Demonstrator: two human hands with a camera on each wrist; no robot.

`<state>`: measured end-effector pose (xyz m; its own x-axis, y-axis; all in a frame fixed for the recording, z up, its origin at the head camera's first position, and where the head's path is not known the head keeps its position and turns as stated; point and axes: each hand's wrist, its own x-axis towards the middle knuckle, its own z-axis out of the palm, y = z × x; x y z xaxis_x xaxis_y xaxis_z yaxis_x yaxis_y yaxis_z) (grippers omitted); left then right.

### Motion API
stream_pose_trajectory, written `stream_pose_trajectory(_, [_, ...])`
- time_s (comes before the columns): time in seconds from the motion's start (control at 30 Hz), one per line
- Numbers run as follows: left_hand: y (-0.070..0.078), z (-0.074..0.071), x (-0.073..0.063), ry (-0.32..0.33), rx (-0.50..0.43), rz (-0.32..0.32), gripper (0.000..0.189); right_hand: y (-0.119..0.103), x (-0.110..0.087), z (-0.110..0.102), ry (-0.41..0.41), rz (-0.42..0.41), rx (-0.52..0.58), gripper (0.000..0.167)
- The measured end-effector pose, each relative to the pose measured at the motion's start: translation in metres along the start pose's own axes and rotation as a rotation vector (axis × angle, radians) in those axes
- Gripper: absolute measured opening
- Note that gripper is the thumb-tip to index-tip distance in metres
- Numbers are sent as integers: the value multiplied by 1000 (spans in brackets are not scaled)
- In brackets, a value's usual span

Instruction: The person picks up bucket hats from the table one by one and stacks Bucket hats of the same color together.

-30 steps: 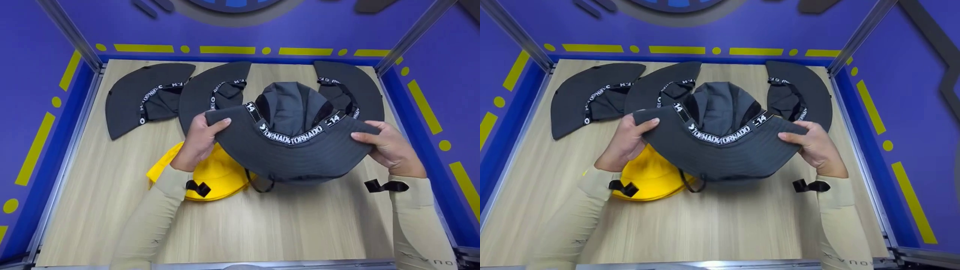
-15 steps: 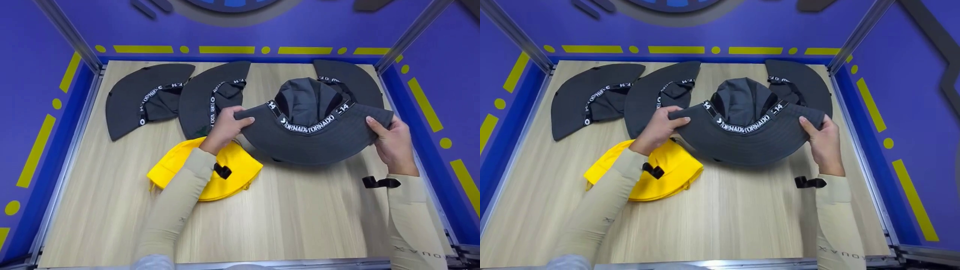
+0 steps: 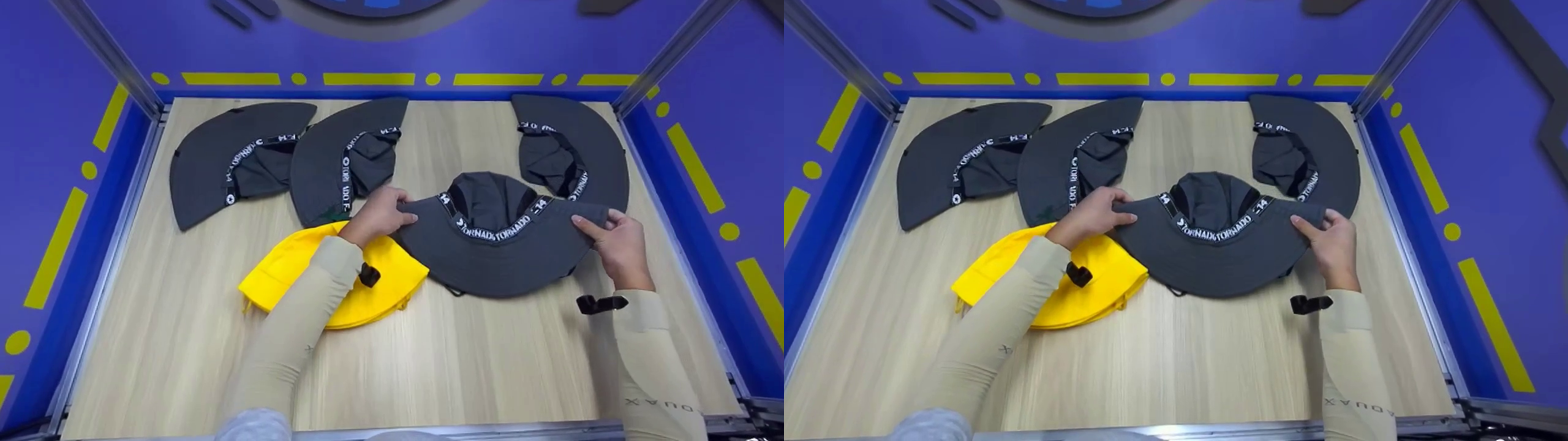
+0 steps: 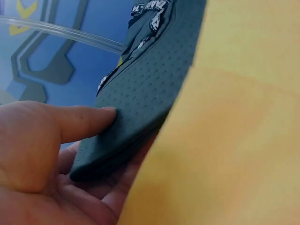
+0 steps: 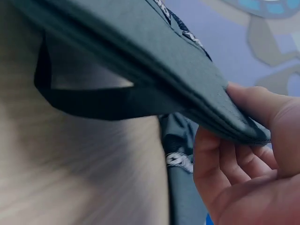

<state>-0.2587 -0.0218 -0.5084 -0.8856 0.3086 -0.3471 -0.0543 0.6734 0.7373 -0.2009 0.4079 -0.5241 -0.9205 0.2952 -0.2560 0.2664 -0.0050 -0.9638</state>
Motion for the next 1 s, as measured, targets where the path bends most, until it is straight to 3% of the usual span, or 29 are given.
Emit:
stream_pose_trajectory(0.23, [10,11,10,-7,267,-22,25,17,6,3,90,-52,-649,52])
stream_pose_trajectory(0.37, [12,18,14,12,398,-3,26,24,7,4,123,-64,-856,62])
stream_pose_trajectory(0.63, [8,29,16,27,534,-29,27,35,11,6,117,-54,-957,77])
stream_pose_trajectory(1.0, [10,36,14,15,591,-36,34,36,12,6,81,-24,-977,84])
